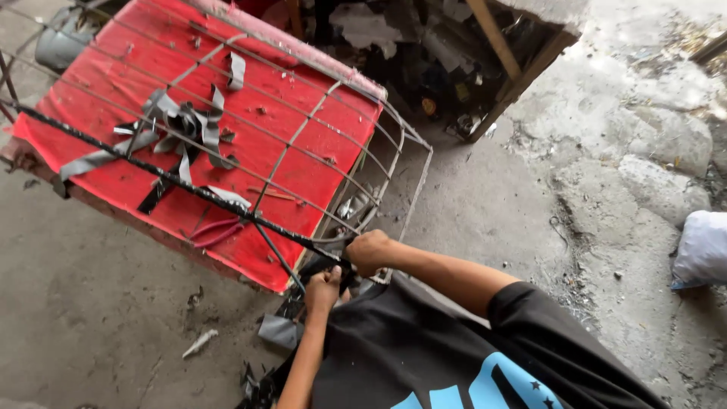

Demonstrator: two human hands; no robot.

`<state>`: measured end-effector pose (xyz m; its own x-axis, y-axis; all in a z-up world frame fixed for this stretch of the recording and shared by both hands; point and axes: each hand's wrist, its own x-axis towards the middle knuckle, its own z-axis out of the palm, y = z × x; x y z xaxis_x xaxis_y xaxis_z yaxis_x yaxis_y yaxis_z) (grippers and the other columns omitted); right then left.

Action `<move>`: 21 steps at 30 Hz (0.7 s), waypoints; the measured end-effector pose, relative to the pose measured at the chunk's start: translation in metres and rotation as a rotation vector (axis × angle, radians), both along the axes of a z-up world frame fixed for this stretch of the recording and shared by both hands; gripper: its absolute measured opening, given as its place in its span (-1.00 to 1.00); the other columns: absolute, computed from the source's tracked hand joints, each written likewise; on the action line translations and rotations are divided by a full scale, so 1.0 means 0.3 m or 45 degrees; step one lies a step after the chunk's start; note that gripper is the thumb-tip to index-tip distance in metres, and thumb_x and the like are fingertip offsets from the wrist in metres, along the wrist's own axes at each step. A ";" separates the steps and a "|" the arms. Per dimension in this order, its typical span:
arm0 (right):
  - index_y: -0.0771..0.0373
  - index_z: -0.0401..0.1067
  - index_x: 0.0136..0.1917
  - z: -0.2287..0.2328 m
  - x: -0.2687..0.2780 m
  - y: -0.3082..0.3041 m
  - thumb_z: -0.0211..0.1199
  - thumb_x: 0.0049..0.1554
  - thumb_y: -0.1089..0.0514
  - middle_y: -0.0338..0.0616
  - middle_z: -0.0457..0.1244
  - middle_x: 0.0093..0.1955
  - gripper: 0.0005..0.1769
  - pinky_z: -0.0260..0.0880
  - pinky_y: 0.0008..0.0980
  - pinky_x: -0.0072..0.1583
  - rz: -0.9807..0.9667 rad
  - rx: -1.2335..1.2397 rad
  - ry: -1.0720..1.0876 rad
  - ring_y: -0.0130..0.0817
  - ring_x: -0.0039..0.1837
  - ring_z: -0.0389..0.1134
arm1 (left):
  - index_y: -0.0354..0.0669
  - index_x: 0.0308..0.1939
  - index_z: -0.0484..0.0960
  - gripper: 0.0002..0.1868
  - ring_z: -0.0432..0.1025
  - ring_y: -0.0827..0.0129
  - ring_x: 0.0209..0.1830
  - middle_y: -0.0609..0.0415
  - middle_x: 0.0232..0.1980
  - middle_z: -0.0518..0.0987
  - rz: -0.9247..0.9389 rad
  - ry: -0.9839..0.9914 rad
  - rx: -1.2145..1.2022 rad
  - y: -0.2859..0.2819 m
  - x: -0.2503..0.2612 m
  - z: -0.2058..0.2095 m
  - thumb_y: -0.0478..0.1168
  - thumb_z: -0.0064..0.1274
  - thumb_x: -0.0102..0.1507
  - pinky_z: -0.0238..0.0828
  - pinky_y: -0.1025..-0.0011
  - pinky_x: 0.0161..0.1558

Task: Wrapping a black material strip around the metal wire frame of a furniture piece and cutting it with scissors.

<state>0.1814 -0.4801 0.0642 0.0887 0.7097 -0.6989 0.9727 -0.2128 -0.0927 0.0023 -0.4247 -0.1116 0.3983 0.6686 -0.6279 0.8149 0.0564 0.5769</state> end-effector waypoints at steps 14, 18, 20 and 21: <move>0.25 0.64 -0.11 0.324 -0.138 -0.248 0.23 0.05 -0.17 0.15 0.45 -0.15 -0.54 0.53 0.08 0.10 -0.148 -0.059 0.499 0.15 0.10 0.51 | -0.44 -0.10 0.66 -0.67 0.46 0.28 -0.67 -0.02 -0.55 0.48 0.402 -0.456 -0.636 -0.176 0.039 0.349 -0.18 -0.08 0.40 0.62 0.21 -0.59; 0.06 0.56 0.23 0.229 -0.048 -0.198 0.12 0.17 -0.17 0.20 0.46 -0.06 -0.52 0.48 0.16 0.17 -0.313 -0.059 0.528 0.24 0.14 0.48 | -0.17 -0.28 0.74 -0.49 0.49 0.08 -0.34 -0.11 -0.40 0.60 0.133 -0.338 -0.434 -0.141 -0.096 0.347 0.07 -0.21 0.44 0.51 0.17 -0.28; 0.00 0.45 0.39 0.137 -0.004 -0.151 0.09 0.20 -0.15 0.20 0.45 -0.06 -0.46 0.50 0.14 0.15 -0.399 0.008 0.324 0.19 0.10 0.51 | -0.04 -0.38 0.73 -0.37 0.56 -0.15 -0.02 -0.19 -0.24 0.71 -0.025 -0.259 -0.305 -0.126 -0.114 0.275 0.18 -0.33 0.47 0.48 0.01 0.08; -0.01 0.34 0.46 0.128 0.004 -0.130 0.04 0.21 -0.02 0.26 0.43 -0.07 -0.45 0.49 0.18 0.13 -0.400 0.066 0.351 0.27 0.09 0.49 | 0.00 -0.42 0.74 -0.33 0.58 -0.04 -0.14 -0.12 -0.34 0.69 -0.039 -0.177 -0.353 -0.126 -0.119 0.239 0.26 -0.33 0.45 0.53 0.09 -0.03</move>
